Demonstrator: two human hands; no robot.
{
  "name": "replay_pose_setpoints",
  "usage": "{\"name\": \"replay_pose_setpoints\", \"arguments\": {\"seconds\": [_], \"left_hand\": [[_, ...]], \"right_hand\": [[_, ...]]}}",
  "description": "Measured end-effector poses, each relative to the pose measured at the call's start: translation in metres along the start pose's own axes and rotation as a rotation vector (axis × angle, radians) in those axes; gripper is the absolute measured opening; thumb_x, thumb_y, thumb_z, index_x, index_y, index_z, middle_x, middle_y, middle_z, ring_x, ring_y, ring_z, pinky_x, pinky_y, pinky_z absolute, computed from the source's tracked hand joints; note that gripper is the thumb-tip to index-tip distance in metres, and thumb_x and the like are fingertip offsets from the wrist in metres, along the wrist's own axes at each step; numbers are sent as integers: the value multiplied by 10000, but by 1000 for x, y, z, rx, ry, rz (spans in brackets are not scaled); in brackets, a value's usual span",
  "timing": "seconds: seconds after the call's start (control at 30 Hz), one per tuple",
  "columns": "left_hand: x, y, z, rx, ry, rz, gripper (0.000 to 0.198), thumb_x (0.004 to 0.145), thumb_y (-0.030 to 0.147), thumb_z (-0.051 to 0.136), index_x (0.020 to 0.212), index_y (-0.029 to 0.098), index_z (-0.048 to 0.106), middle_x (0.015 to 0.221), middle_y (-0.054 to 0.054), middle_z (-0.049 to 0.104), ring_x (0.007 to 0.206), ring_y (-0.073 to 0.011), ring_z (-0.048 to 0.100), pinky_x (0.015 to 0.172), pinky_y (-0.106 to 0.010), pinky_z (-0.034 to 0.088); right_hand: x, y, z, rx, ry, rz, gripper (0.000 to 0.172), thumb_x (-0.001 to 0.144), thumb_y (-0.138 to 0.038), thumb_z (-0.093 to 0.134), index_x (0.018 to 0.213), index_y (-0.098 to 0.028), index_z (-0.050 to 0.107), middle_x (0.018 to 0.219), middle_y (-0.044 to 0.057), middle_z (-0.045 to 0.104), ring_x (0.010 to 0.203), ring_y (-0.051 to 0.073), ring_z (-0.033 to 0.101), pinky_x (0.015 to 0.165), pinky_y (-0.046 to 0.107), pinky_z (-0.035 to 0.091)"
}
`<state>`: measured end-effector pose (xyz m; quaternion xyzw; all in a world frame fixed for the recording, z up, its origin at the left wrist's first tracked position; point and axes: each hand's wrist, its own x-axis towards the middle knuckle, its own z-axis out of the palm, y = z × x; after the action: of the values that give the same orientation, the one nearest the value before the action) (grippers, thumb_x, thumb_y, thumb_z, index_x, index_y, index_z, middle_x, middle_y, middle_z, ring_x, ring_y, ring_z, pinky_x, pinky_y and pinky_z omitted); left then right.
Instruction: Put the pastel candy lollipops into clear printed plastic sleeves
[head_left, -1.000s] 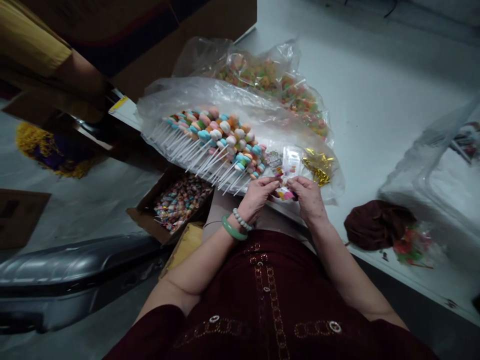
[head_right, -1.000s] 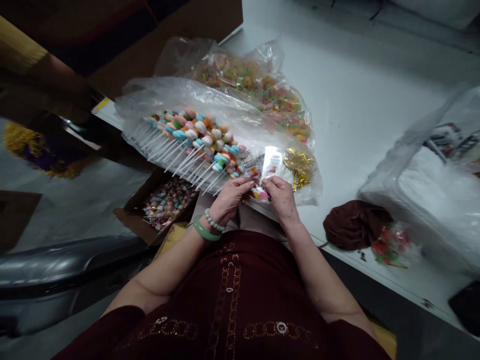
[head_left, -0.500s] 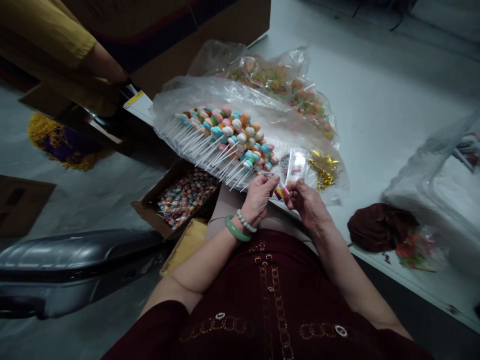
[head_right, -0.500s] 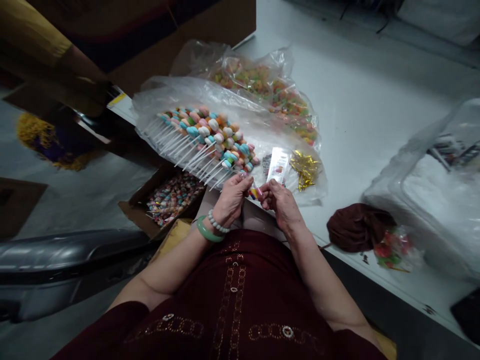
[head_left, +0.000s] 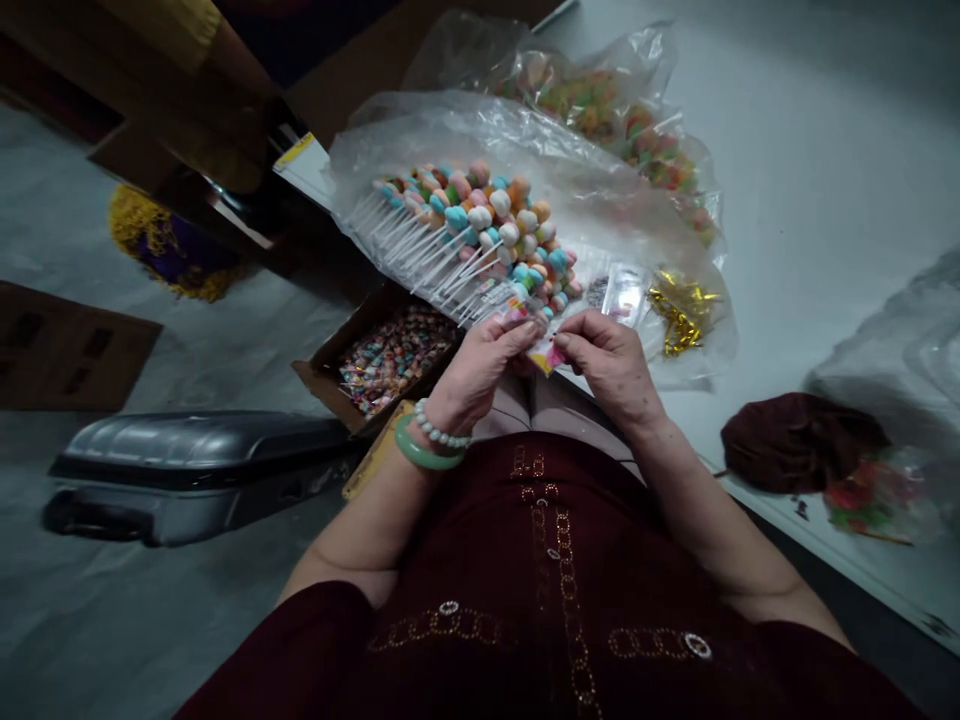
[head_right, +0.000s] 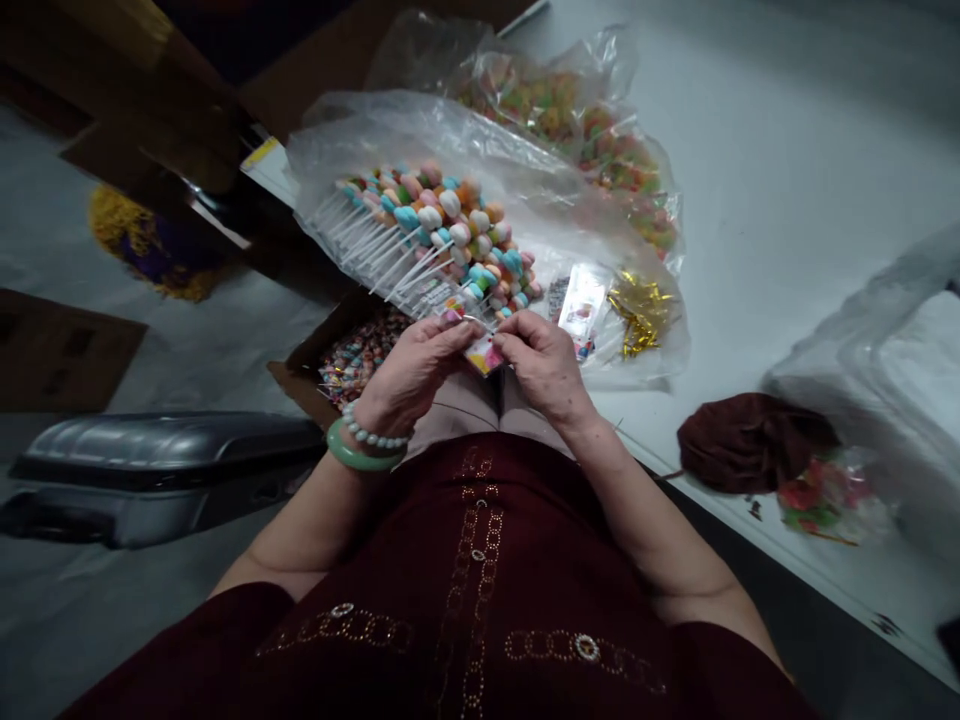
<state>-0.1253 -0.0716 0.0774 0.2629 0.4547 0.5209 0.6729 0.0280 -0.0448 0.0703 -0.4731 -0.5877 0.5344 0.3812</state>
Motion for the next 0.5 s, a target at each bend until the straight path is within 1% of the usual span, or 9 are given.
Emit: {"name": "replay_pose_setpoints", "arguments": {"seconds": [0.1, 0.17, 0.2, 0.23, 0.27, 0.33, 0.37, 0.4, 0.5], "left_hand": [[-15, 0, -26, 3, 91, -32, 162, 699, 233, 785, 785, 121, 707, 754, -44, 675, 605, -103, 579, 518, -213, 437], [-22, -5, -47, -10, 196, -41, 149, 685, 225, 790, 751, 124, 703, 734, -41, 679, 564, -94, 568, 486, -207, 429], [-25, -9, -57, -18, 257, -46, 147, 677, 222, 793, 735, 126, 698, 721, -37, 677, 542, -89, 560, 469, -204, 424], [-27, -12, -68, -30, 319, -48, 150, 667, 218, 797, 723, 129, 690, 702, -30, 673, 520, -85, 555, 454, -201, 420], [-29, -15, -78, -44, 377, -47, 155, 655, 212, 801, 714, 132, 682, 678, -21, 665, 498, -82, 548, 442, -197, 418], [-32, -22, -93, -73, 449, -44, 162, 645, 204, 802, 708, 138, 668, 632, -6, 645, 468, -81, 542, 420, -189, 411], [-33, -24, -99, -82, 463, -48, 159, 647, 200, 798, 704, 137, 663, 614, -3, 636, 454, -81, 539, 406, -185, 403], [-35, -26, -103, -92, 470, -53, 151, 653, 192, 790, 702, 134, 660, 607, -3, 632, 448, -81, 540, 397, -182, 398], [-37, -30, -110, -119, 477, -75, 121, 668, 156, 765, 697, 121, 653, 604, -5, 632, 425, -77, 536, 363, -170, 381]], "right_hand": [[-7, 7, 8, -54, -128, 9, 171, 820, -333, 591, 731, -190, 616, 625, -38, 542, 595, 102, 467, 571, 228, 381], [-11, 23, 16, -206, -240, 54, 208, 884, -333, 516, 788, -196, 638, 629, -26, 566, 593, 117, 504, 582, 236, 402], [-12, 33, 21, -353, -306, 67, 212, 904, -301, 486, 827, -195, 653, 665, -7, 600, 623, 133, 541, 606, 246, 423], [-13, 45, 27, -556, -379, 61, 198, 903, -242, 482, 873, -191, 670, 742, 24, 644, 691, 154, 586, 652, 260, 445], [-13, 57, 33, -786, -467, 41, 192, 879, -171, 498, 923, -179, 684, 859, 68, 679, 794, 183, 621, 713, 277, 462], [-10, 80, 48, -1210, -655, 17, 278, 839, -59, 500, 1036, -129, 684, 1116, 177, 658, 1015, 254, 622, 834, 322, 471], [-8, 90, 54, -1274, -702, 19, 308, 826, -28, 497, 1060, -99, 683, 1202, 221, 622, 1084, 283, 604, 876, 342, 467], [-6, 98, 60, -1316, -734, 21, 326, 815, -12, 498, 1077, -77, 680, 1244, 251, 595, 1123, 306, 588, 898, 360, 466], [2, 110, 69, -1359, -800, 13, 305, 811, -7, 490, 1034, -42, 694, 1181, 290, 607, 1107, 348, 588, 870, 396, 485]]}}
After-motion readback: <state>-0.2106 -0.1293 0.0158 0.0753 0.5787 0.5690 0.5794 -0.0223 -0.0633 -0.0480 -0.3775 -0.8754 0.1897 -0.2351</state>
